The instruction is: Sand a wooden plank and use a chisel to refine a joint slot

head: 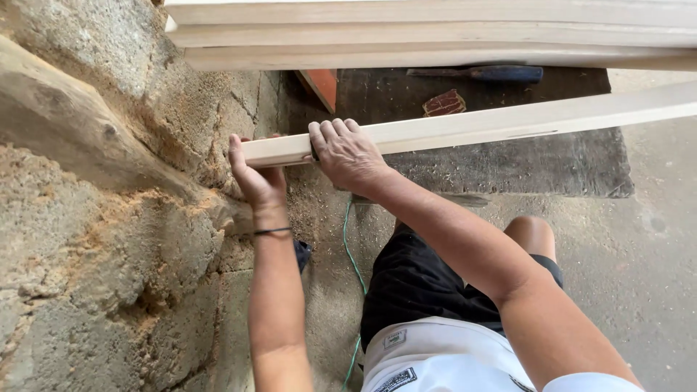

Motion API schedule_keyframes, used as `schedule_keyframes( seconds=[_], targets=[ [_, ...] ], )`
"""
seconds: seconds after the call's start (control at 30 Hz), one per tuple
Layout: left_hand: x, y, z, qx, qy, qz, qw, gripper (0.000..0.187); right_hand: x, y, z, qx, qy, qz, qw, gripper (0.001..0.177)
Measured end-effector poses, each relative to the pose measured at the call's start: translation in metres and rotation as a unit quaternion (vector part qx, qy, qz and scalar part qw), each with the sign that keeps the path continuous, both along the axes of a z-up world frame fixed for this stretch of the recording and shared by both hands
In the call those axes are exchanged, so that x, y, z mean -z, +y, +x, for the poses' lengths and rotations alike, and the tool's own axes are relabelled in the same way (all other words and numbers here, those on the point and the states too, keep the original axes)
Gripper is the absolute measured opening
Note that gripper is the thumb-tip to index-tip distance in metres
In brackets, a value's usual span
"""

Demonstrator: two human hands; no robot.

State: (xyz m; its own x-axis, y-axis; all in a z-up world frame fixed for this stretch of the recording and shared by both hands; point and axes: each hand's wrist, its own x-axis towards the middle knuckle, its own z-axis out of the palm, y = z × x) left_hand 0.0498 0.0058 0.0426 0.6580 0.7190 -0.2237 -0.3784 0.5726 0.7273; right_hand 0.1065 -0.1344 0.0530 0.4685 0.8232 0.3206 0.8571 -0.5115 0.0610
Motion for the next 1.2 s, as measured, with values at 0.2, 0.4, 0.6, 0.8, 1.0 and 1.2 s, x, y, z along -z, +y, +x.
schedule_keyframes(
  seconds=[0.2, 0.4, 0.6, 0.8, 1.0, 1.2],
  targets=[
    [0.018, 0.005, 0.009, -0.148, 0.029, -0.063, 0.987, 0.031, -0.036, -0.089, 0.004, -0.072, 0.072, 0.043, 0.994, 0.037],
    [-0.005, -0.006, 0.006, -0.187, -0.018, -0.097, 0.977, 0.074, -0.02, -0.206, 0.04, -0.002, 0.006, 0.111, 0.994, 0.035],
    [0.013, -0.01, 0.018, -0.168, -0.064, -0.197, 0.964, 0.059, 0.006, -0.096, 0.025, -0.114, -0.027, 0.181, 0.976, 0.047],
    [0.017, -0.007, 0.007, -0.169, -0.083, -0.185, 0.965, 0.043, 0.002, 0.072, -0.008, -0.268, 0.082, 0.187, 0.941, 0.03],
    [0.023, -0.002, 0.005, -0.154, -0.111, -0.189, 0.964, 0.025, -0.018, 0.022, -0.001, -0.314, 0.193, 0.12, 0.922, 0.047],
    [0.04, -0.002, 0.012, -0.153, -0.129, -0.176, 0.964, 0.021, -0.026, 0.014, -0.001, -0.252, 0.118, 0.107, 0.954, 0.036]
  ],
)
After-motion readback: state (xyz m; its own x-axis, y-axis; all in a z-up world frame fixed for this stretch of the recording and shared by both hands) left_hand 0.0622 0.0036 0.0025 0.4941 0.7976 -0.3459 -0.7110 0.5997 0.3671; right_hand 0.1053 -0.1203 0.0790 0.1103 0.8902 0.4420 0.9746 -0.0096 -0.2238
